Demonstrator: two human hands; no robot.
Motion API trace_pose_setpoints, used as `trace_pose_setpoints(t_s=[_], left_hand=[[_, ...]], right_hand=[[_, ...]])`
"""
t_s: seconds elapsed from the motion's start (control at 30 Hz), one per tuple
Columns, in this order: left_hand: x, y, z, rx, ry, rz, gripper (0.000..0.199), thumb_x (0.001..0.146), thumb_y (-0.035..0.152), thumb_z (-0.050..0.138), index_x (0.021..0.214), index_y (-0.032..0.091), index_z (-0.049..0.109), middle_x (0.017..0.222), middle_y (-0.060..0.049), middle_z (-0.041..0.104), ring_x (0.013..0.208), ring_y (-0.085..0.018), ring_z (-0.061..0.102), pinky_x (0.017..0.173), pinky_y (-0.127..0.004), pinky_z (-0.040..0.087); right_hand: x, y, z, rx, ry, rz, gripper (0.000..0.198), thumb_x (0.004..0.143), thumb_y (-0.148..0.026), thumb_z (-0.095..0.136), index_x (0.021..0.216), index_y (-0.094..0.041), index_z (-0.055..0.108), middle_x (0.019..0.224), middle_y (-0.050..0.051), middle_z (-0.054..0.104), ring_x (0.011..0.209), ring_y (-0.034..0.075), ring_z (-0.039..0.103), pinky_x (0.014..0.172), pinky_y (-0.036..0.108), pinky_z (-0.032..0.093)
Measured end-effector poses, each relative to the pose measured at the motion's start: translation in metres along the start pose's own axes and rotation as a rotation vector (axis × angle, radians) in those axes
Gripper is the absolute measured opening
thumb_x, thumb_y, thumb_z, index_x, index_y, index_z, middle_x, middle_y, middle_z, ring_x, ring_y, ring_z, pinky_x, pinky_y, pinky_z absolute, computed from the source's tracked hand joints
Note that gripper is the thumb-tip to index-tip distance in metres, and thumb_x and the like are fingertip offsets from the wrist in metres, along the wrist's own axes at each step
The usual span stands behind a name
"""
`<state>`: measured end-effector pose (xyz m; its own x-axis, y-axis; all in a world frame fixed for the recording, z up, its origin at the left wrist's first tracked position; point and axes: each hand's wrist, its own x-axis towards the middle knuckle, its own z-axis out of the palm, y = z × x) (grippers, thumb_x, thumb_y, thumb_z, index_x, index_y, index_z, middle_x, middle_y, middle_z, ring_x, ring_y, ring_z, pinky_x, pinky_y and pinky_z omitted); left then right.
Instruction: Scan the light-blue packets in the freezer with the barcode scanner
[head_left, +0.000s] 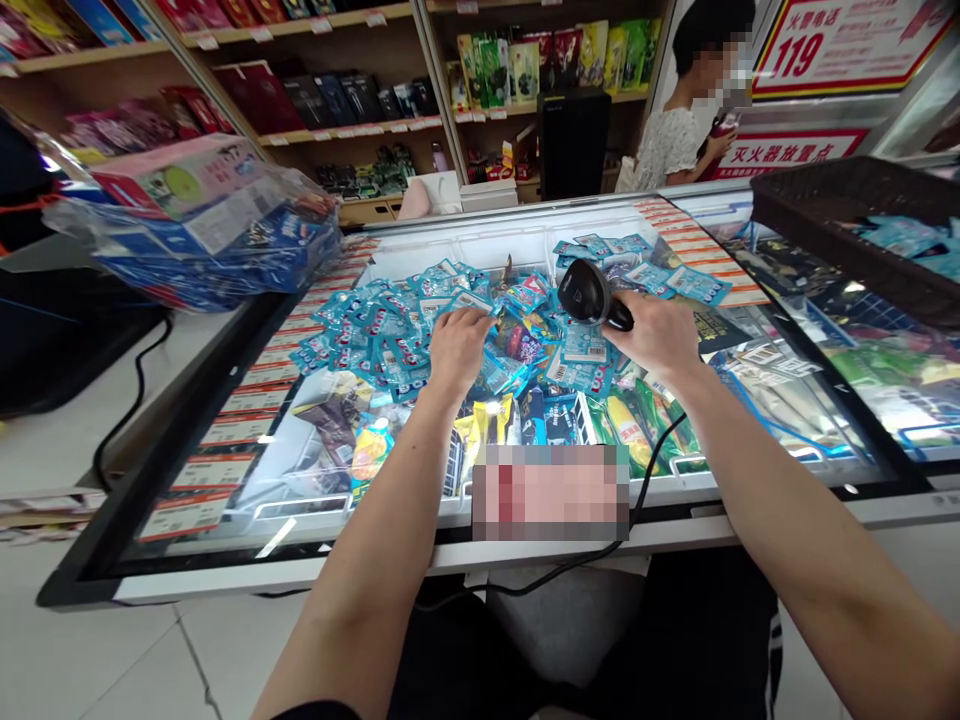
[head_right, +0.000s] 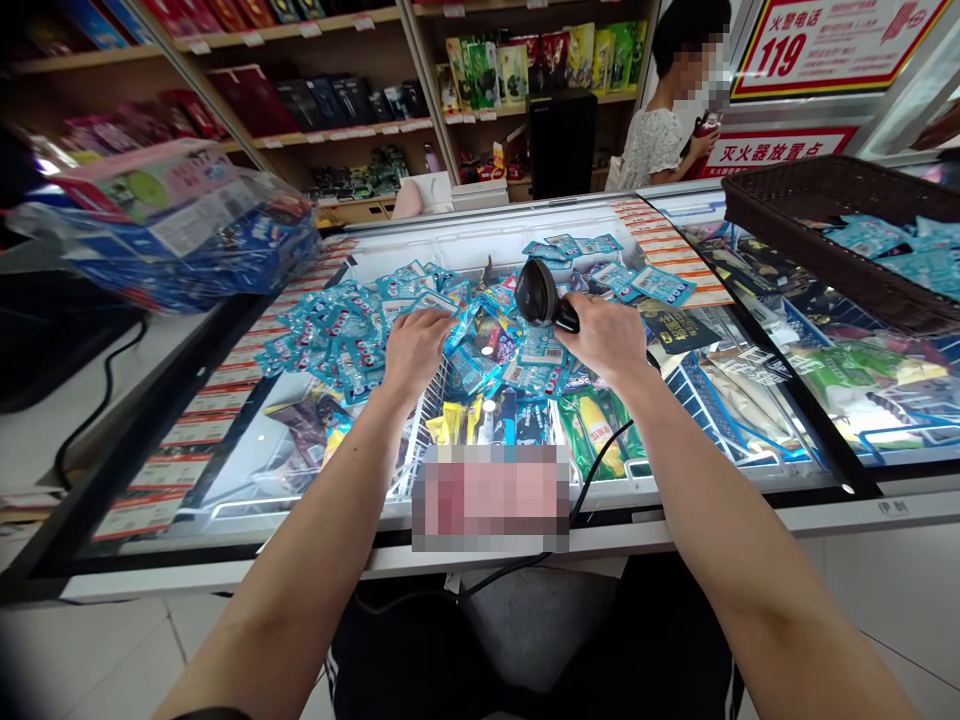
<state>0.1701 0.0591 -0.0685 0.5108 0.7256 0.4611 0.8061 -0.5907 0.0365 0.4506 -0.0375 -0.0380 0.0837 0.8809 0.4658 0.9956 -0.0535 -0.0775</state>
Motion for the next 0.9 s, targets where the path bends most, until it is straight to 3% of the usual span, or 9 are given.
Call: trace_pose_setpoints(t_s=[0.13, 0.27, 0.63, 0.8, 0.9], left_hand=[[0.000, -0.003, 0.002, 0.042, 0.051, -0.061, 0.033, 0.089, 0.014, 0.041, 0.107, 0.025, 0.067, 0.121, -0.007, 0.063, 0.122, -0.025, 0.050, 0.107, -0.047, 0.030], [0.001, 0.003, 0.002, 0.044, 0.040, 0.013, 0.038, 0.089, 0.012, 0.038, 0.113, 0.025, 0.064, 0.125, -0.005, 0.062, 0.125, -0.022, 0.049, 0.111, -0.048, 0.026], [0.006, 0.035, -0.002, -0.155, 0.009, 0.207, 0.035, 0.095, 0.032, 0.038, 0.120, 0.023, 0.060, 0.124, -0.007, 0.063, 0.117, -0.022, 0.056, 0.104, -0.045, 0.038], [0.005, 0.055, -0.006, -0.312, -0.157, 0.385, 0.045, 0.097, 0.037, 0.035, 0.141, 0.028, 0.039, 0.147, -0.003, 0.043, 0.138, -0.018, 0.034, 0.110, -0.041, 0.034], [0.004, 0.062, -0.009, -0.314, -0.256, 0.458, 0.045, 0.097, 0.038, 0.033, 0.141, 0.031, 0.038, 0.148, -0.001, 0.041, 0.143, -0.018, 0.026, 0.112, -0.043, 0.030]], right_hand=[[0.001, 0.003, 0.002, -0.015, 0.018, 0.031, 0.040, 0.083, -0.046, 0.053, 0.113, -0.022, 0.063, 0.091, 0.010, 0.070, 0.080, 0.027, 0.062, 0.065, 0.032, 0.037], [0.001, 0.003, 0.001, -0.014, -0.003, 0.035, 0.041, 0.083, -0.046, 0.051, 0.113, -0.021, 0.063, 0.091, 0.010, 0.070, 0.080, 0.027, 0.062, 0.065, 0.032, 0.037], [0.002, 0.003, 0.002, -0.005, -0.043, 0.036, 0.040, 0.086, -0.048, 0.049, 0.114, -0.023, 0.062, 0.094, 0.010, 0.071, 0.082, 0.027, 0.062, 0.068, 0.033, 0.038], [0.003, 0.004, 0.001, -0.013, -0.040, 0.048, 0.041, 0.085, -0.049, 0.050, 0.113, -0.021, 0.063, 0.091, 0.011, 0.071, 0.080, 0.027, 0.063, 0.066, 0.032, 0.038], [0.003, 0.005, 0.001, -0.018, -0.034, 0.053, 0.040, 0.085, -0.050, 0.051, 0.111, -0.022, 0.063, 0.088, 0.011, 0.071, 0.079, 0.027, 0.063, 0.065, 0.033, 0.038]])
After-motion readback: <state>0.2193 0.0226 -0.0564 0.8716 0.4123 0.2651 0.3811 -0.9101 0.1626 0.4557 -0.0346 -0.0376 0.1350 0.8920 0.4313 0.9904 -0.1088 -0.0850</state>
